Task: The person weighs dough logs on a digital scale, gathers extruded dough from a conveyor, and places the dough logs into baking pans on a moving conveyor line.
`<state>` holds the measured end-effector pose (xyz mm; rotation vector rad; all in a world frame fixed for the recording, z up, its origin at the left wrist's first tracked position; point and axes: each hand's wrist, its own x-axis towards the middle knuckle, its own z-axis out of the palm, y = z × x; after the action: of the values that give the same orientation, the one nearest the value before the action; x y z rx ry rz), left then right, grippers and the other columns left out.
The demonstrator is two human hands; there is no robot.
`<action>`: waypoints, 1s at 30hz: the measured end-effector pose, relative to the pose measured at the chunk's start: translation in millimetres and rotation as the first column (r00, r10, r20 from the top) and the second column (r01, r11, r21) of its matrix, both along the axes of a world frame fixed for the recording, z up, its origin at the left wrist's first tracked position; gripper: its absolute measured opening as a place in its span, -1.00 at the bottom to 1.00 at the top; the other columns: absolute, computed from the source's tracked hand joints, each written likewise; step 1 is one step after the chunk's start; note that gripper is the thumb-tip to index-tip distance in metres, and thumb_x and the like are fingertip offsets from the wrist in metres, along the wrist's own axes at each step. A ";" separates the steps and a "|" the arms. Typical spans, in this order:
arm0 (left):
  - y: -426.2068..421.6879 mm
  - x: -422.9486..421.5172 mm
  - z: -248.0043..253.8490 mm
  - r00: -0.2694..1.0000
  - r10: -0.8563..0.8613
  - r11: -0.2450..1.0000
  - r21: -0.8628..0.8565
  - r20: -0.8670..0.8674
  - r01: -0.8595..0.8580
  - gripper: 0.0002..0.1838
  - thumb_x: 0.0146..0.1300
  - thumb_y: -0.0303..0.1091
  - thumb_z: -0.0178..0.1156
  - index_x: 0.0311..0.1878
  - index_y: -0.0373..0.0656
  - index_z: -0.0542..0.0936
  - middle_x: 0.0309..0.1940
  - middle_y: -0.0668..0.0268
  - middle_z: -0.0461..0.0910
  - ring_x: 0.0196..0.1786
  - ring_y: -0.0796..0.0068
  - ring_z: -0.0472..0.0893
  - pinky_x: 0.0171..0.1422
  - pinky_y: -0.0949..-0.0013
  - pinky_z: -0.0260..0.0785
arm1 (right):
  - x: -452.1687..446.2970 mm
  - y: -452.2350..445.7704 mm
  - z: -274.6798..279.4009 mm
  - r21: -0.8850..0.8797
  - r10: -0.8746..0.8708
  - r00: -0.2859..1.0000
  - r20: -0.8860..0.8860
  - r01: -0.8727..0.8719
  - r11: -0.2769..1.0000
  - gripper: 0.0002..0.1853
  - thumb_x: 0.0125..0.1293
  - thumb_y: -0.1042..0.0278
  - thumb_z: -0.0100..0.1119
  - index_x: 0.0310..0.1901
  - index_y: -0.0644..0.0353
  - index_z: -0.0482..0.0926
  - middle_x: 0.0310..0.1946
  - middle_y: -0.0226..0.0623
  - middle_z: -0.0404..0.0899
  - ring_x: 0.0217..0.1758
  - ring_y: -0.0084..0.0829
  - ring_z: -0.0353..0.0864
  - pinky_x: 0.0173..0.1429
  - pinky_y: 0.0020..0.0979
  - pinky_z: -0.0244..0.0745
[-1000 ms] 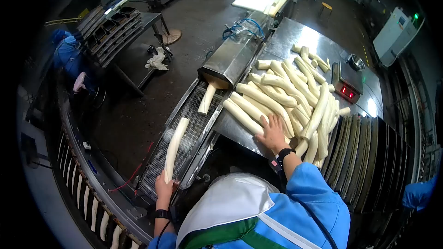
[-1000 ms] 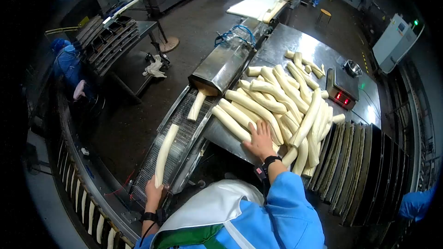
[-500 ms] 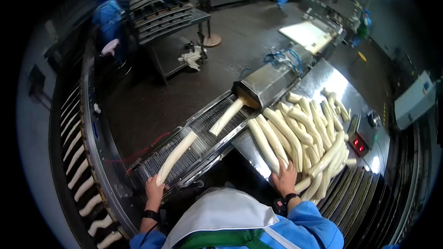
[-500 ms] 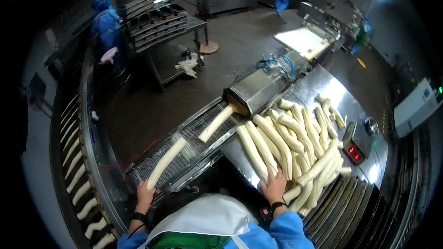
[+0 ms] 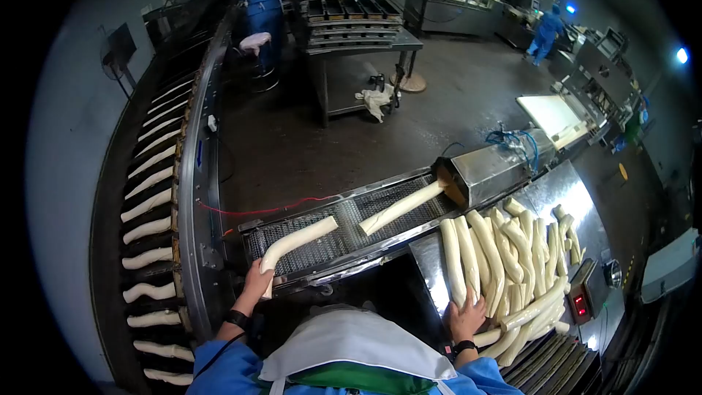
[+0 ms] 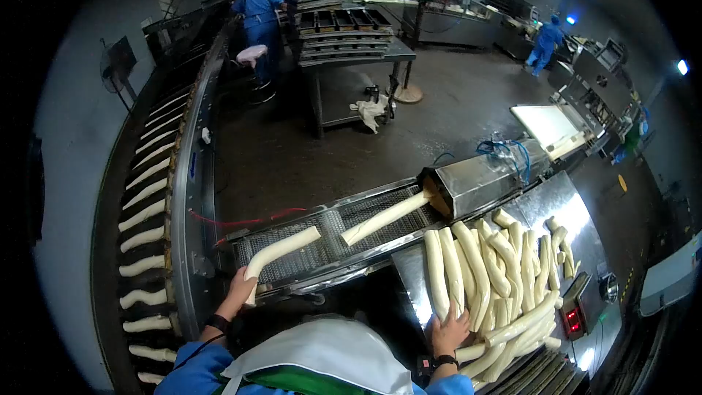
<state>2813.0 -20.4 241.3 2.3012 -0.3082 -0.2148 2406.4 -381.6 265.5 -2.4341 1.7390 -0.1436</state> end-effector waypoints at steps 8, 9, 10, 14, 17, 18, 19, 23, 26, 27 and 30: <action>-21.5 -26.6 110.9 0.702 -0.137 0.927 -0.341 -0.699 -0.159 -0.70 0.17 -0.25 0.13 -0.11 -0.26 0.50 -0.46 0.31 0.52 -0.48 0.50 0.51 -0.40 0.43 0.39 | 18.8 -1.4 14.5 0.024 0.033 0.993 -0.110 -0.030 0.999 -0.13 -0.03 0.20 0.39 0.35 -0.12 0.18 0.25 0.11 0.19 0.30 0.13 0.19 0.21 0.06 0.24; -25.7 -25.0 112.2 0.683 -0.199 0.918 -0.378 -0.703 -0.122 -0.71 0.18 -0.26 0.14 -0.13 -0.26 0.50 -0.47 0.31 0.51 -0.51 0.51 0.51 -0.43 0.44 0.38 | 27.3 -2.3 14.2 0.000 0.144 0.989 -0.032 -0.144 0.990 -0.17 -0.04 0.21 0.39 0.32 -0.01 0.22 0.26 0.14 0.18 0.31 0.14 0.17 0.26 0.04 0.21; -31.8 -23.7 115.4 0.661 -0.260 0.906 -0.415 -0.704 -0.086 -0.72 0.19 -0.26 0.15 -0.14 -0.26 0.50 -0.49 0.32 0.51 -0.53 0.52 0.51 -0.47 0.46 0.37 | 38.1 -2.8 15.7 -0.033 0.255 0.966 0.043 -0.254 0.967 -0.20 -0.05 0.23 0.38 0.28 0.10 0.26 0.27 0.17 0.18 0.33 0.15 0.15 0.31 0.02 0.19; -105.2 -37.5 161.2 0.563 -0.550 0.799 -0.584 -0.617 0.141 -0.70 0.23 -0.32 0.21 -0.05 -0.30 0.48 -0.44 0.34 0.53 -0.46 0.59 0.53 -0.40 0.51 0.41 | 134.7 21.3 67.8 0.442 0.244 0.660 0.711 -0.689 0.574 -0.59 0.33 0.20 0.12 0.02 0.41 0.51 -0.09 0.00 0.60 -0.06 -0.23 0.62 0.07 -0.41 0.49; -158.8 -68.3 186.2 0.439 -0.792 0.604 -0.655 -0.425 0.455 -0.54 0.25 -0.28 0.20 0.15 -0.30 0.38 -0.31 0.32 0.55 -0.38 0.61 0.55 -0.33 0.52 0.45 | 181.9 38.8 94.7 0.611 -0.458 0.561 0.689 -0.790 -0.049 -0.28 0.37 -0.26 -0.19 0.19 0.33 0.35 -0.05 -0.08 0.55 0.00 -0.29 0.58 0.15 -0.21 0.46; -171.7 -78.2 202.3 0.333 -0.819 0.573 -0.636 -0.467 0.517 -0.48 0.25 -0.34 0.20 0.22 -0.32 0.32 -0.23 0.27 0.55 -0.29 0.57 0.56 -0.23 0.50 0.46 | 196.4 53.8 125.7 0.549 -0.701 0.409 0.585 -0.835 -0.029 -0.28 0.36 -0.29 -0.21 0.17 0.30 0.37 -0.05 -0.06 0.55 0.00 -0.27 0.58 0.15 -0.22 0.47; -179.6 -88.1 216.4 0.217 -0.832 0.531 -0.619 -0.511 0.579 -0.41 0.24 -0.41 0.21 0.30 -0.33 0.25 -0.16 0.22 0.54 -0.21 0.53 0.57 -0.14 0.48 0.48 | 200.4 43.7 127.7 0.527 -0.848 0.339 0.408 -0.846 -0.085 -0.36 0.33 -0.23 -0.07 0.14 0.23 0.37 -0.05 -0.05 0.54 -0.01 -0.17 0.57 0.18 -0.24 0.47; -184.5 -92.7 196.2 0.042 -0.898 0.315 -0.573 -0.439 0.756 -0.28 0.25 -0.37 0.21 0.42 -0.21 0.12 0.15 0.07 0.42 0.16 0.45 0.43 0.21 0.41 0.34 | 169.0 8.6 155.3 0.565 -0.879 0.074 0.471 -0.791 0.236 -0.74 0.14 0.44 0.08 -0.12 0.30 0.40 -0.37 -0.16 0.50 -0.39 -0.33 0.55 -0.22 -0.32 0.55; -174.9 -62.8 163.9 0.241 -0.904 0.342 -0.258 -0.353 0.904 -0.37 0.21 -0.31 0.23 0.33 -0.22 0.29 0.19 0.06 0.41 0.18 0.31 0.45 0.25 0.37 0.31 | 118.6 -24.4 174.7 0.472 -0.645 -0.091 0.759 -0.607 0.640 -0.71 0.06 0.49 0.12 -0.14 0.31 0.39 -0.42 -0.18 0.50 -0.51 -0.38 0.52 -0.37 -0.37 0.53; -169.5 -51.6 153.0 0.370 -0.859 0.450 -0.179 -0.354 0.875 -0.37 0.16 -0.29 0.25 0.29 -0.26 0.33 0.20 -0.01 0.41 0.19 0.13 0.47 0.28 0.31 0.28 | 98.8 -39.9 175.0 0.448 -0.550 -0.061 0.833 -0.510 0.734 -0.71 0.07 0.46 0.11 -0.14 0.32 0.40 -0.43 -0.19 0.50 -0.54 -0.38 0.50 -0.40 -0.37 0.52; -150.3 -1.5 86.9 0.603 -0.794 0.600 0.266 0.080 0.754 -0.34 0.12 -0.30 0.25 0.28 -0.29 0.31 0.13 -0.12 0.42 0.14 -0.04 0.46 0.27 0.20 0.28 | 40.1 -93.6 155.7 0.384 -0.373 0.097 0.923 -0.151 0.911 -0.63 -0.01 0.46 0.22 -0.12 0.26 0.40 -0.44 -0.19 0.50 -0.52 -0.35 0.55 -0.40 -0.37 0.51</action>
<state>2811.5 -170.7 328.2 2.2330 -1.4791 -0.4811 2446.5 -475.2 421.2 -1.1329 1.0150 -1.0857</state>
